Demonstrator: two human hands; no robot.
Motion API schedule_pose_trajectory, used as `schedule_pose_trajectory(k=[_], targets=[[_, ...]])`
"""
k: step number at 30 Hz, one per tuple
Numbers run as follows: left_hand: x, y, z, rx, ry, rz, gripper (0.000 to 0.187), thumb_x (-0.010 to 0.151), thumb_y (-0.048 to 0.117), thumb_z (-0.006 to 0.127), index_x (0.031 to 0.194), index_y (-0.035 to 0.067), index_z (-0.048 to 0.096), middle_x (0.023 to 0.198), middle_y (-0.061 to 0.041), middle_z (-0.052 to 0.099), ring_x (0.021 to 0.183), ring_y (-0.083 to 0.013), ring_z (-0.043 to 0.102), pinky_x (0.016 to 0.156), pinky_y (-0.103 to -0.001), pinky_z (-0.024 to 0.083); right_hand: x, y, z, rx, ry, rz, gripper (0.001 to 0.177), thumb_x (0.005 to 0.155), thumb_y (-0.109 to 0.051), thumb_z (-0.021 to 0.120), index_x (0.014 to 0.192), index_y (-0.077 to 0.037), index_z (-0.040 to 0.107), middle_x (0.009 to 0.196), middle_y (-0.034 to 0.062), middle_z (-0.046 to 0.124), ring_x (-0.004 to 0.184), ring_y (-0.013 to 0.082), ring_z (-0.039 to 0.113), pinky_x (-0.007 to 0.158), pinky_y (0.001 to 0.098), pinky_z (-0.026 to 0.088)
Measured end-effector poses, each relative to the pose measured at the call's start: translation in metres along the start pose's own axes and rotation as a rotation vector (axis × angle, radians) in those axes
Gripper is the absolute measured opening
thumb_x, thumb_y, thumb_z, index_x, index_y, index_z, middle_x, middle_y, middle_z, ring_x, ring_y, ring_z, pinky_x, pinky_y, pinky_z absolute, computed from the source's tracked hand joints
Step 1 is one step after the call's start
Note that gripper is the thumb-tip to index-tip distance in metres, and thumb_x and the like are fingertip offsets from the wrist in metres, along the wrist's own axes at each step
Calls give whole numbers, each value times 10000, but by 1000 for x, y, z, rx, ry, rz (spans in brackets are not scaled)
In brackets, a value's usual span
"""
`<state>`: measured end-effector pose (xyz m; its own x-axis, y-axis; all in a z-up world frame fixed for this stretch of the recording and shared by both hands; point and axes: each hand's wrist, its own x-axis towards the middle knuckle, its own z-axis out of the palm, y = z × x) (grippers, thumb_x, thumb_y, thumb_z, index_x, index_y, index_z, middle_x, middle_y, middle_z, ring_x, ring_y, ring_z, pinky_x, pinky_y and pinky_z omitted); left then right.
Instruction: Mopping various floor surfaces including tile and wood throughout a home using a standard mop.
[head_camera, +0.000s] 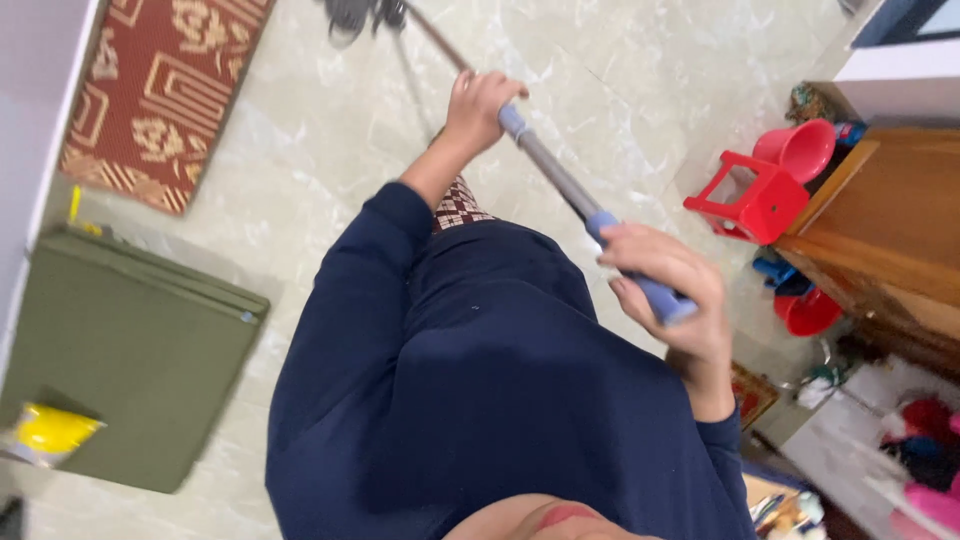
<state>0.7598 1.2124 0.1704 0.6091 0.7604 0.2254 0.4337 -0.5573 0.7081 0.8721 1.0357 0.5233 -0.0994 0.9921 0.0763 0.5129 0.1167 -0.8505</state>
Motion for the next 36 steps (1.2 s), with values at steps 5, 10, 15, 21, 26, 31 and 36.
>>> schedule_pose_trajectory(k=[5,10,15,21,26,31,36], targets=[[86,-53,53,124,-59,-14,228,740,134,575,909,280,619,960,8,577,967,-226,568,814,-628,316,32,52,21,-81,115,10,158,885,-3,616,1040,24,622,1087,211,622,1110,341,603,1014,407,481],[117,-52,80,119,-228,103,198,778,127,591,930,251,618,1018,-3,559,1009,-223,529,722,-594,369,28,73,35,-54,320,60,173,871,46,612,1044,31,617,1050,166,622,1086,350,609,1029,445,480],[110,-12,118,152,-502,256,286,799,7,617,1020,185,644,1124,-84,548,1069,-268,492,860,-593,318,-20,65,35,-43,541,187,206,853,92,620,1051,36,613,1067,172,621,1084,340,608,1039,443,479],[63,54,165,126,-659,505,256,781,38,631,961,218,654,1054,-25,575,1074,-244,490,789,-578,354,-93,31,53,18,733,427,206,880,46,621,1083,19,610,1126,171,612,1151,308,575,1062,397,449],[-10,131,201,179,-938,559,253,803,73,614,972,256,653,1074,-32,558,1065,-250,510,868,-564,352,-170,0,84,-46,921,512,234,867,56,630,1096,13,610,1136,175,619,1136,299,591,1050,390,479],[-115,188,253,128,-1063,822,298,744,58,653,944,277,625,1031,-31,584,999,-243,544,759,-472,415,-243,-46,118,-140,1064,679,212,860,49,628,1070,25,618,1110,194,625,1095,306,609,1004,371,477],[-196,264,255,84,-1269,1003,185,807,113,695,917,238,615,926,-27,613,917,-232,564,810,-444,488,-289,-79,151,-312,1194,849,228,823,73,656,1042,15,641,1082,170,647,1065,298,636,959,358,510]])
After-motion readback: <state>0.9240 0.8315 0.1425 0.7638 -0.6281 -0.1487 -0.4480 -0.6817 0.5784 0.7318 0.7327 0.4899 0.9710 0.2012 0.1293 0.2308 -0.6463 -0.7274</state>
